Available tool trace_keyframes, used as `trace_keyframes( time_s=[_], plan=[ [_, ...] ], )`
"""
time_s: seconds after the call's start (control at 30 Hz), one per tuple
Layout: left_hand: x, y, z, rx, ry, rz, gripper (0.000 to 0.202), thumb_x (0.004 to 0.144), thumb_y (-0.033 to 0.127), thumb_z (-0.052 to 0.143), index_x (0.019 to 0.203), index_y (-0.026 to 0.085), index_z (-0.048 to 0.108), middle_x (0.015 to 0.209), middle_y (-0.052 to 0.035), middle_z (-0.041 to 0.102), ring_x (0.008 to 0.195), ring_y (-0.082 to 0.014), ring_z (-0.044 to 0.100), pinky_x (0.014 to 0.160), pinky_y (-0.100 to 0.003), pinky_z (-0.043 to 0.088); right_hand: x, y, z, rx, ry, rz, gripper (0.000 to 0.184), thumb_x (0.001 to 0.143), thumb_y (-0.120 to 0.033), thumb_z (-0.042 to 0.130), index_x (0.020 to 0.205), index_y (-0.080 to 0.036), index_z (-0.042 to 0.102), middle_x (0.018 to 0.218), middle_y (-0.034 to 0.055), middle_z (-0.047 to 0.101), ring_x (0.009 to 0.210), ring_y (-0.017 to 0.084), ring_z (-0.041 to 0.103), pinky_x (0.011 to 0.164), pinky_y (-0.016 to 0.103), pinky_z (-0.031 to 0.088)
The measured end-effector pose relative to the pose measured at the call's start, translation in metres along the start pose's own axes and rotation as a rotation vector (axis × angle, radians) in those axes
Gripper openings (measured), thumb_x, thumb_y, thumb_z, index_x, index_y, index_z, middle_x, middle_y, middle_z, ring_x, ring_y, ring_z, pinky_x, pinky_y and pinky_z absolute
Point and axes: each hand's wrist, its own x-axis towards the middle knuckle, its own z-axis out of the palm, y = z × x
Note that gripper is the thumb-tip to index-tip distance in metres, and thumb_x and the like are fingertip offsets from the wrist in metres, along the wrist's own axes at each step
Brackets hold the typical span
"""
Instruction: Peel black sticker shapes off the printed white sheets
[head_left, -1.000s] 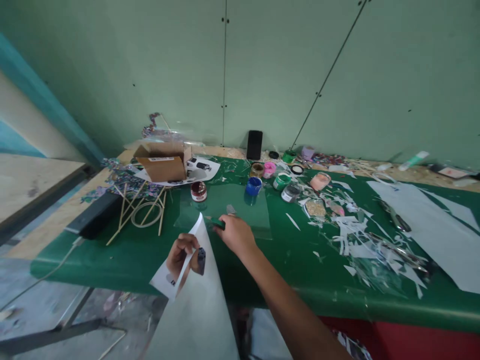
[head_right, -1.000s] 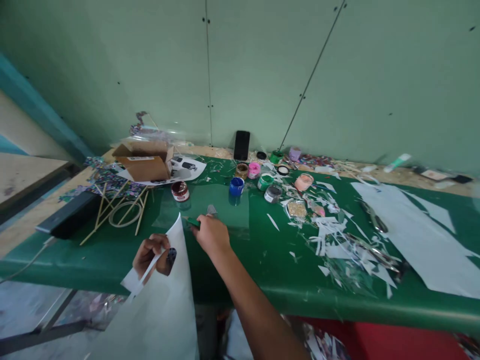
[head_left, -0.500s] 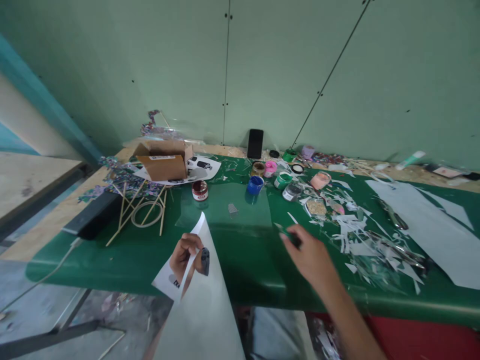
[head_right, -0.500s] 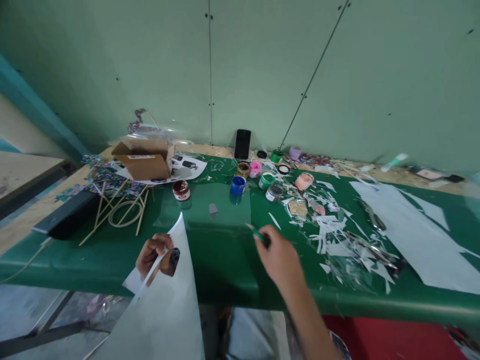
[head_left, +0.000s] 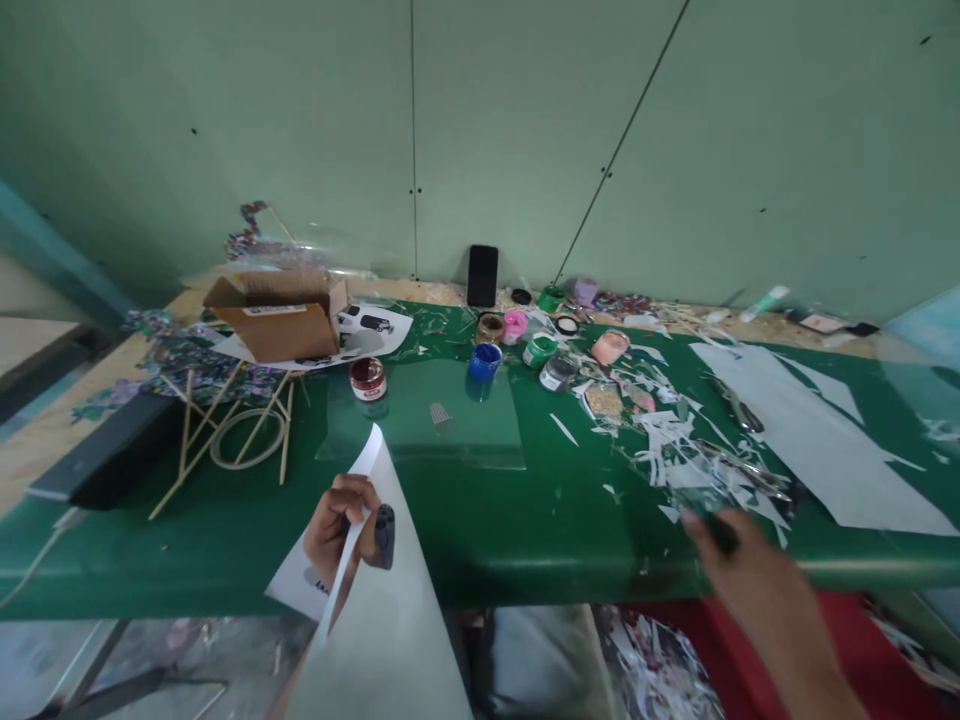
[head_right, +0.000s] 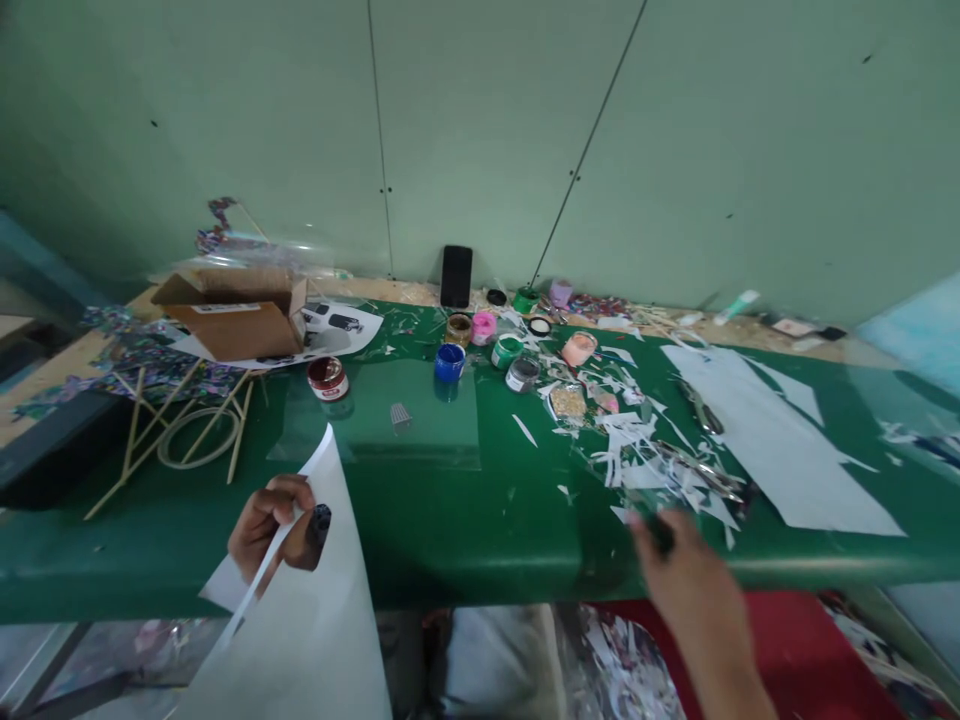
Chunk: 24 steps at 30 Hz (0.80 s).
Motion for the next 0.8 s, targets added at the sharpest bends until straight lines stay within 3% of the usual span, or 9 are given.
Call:
trace_keyframes(
  time_s=[0.07, 0.17, 0.3, 0.5, 0.63, 0.8],
  plan=[
    [0.0, 0.0, 0.001, -0.002, -0.017, 0.005, 0.033, 0.075, 0.024, 0.069, 0.061, 0.018, 0.039, 0.061, -0.0003, 0.051, 0.061, -0.0139, 0.046, 0.057, -0.031, 0.032, -0.009, -0.044, 0.01, 0.097, -0.115, -0.11, 0.038, 0.09, -0.054, 0.034, 0.096, -0.023, 0.057, 0.085, 0.0112, 0.069, 0.064, 0.025, 0.066, 0.053, 0.033, 0.044],
    [0.0, 0.001, 0.002, 0.008, 0.003, 0.009, 0.032, 0.075, 0.021, 0.068, 0.061, 0.018, 0.039, 0.062, -0.0002, 0.051, 0.061, -0.0139, 0.045, 0.056, -0.03, 0.03, -0.016, -0.08, 0.017, 0.069, -0.208, -0.257, 0.032, 0.093, -0.045, 0.034, 0.095, -0.024, 0.057, 0.089, 0.0056, 0.067, 0.064, 0.02, 0.066, 0.049, 0.029, 0.043],
    [0.0, 0.003, 0.004, 0.028, 0.022, 0.015, 0.035, 0.074, 0.022, 0.069, 0.06, 0.018, 0.037, 0.06, 0.0003, 0.05, 0.059, -0.0136, 0.045, 0.057, -0.031, 0.031, -0.014, -0.083, 0.017, 0.008, -0.217, -0.341, 0.026, 0.093, -0.041, 0.04, 0.09, -0.025, 0.061, 0.089, 0.0027, 0.064, 0.061, 0.016, 0.064, 0.045, 0.025, 0.041],
    [0.002, 0.005, 0.005, 0.005, 0.023, -0.019, 0.037, 0.071, 0.024, 0.073, 0.059, 0.018, 0.038, 0.06, 0.0005, 0.051, 0.061, -0.0134, 0.045, 0.057, -0.029, 0.032, -0.017, -0.097, 0.018, -0.038, -0.208, -0.354, 0.02, 0.091, -0.036, 0.047, 0.09, -0.026, 0.064, 0.092, 0.0025, 0.064, 0.061, 0.014, 0.062, 0.044, 0.023, 0.038],
    [0.003, 0.002, 0.006, -0.002, 0.031, 0.014, 0.039, 0.069, 0.025, 0.075, 0.058, 0.017, 0.038, 0.059, 0.0011, 0.051, 0.058, -0.0124, 0.046, 0.056, -0.027, 0.032, -0.02, -0.114, 0.018, -0.064, -0.246, -0.285, 0.017, 0.092, -0.034, 0.048, 0.09, -0.024, 0.062, 0.092, 0.0014, 0.063, 0.06, 0.012, 0.06, 0.043, 0.022, 0.031],
    [0.002, 0.003, 0.006, 0.004, 0.033, 0.003, 0.039, 0.07, 0.028, 0.074, 0.058, 0.017, 0.038, 0.059, 0.0006, 0.051, 0.059, -0.0124, 0.046, 0.056, -0.026, 0.032, -0.018, -0.116, 0.016, -0.046, -0.247, -0.142, 0.019, 0.094, -0.034, 0.045, 0.094, -0.023, 0.06, 0.09, 0.0016, 0.065, 0.064, 0.014, 0.062, 0.046, 0.023, 0.031]
  ],
)
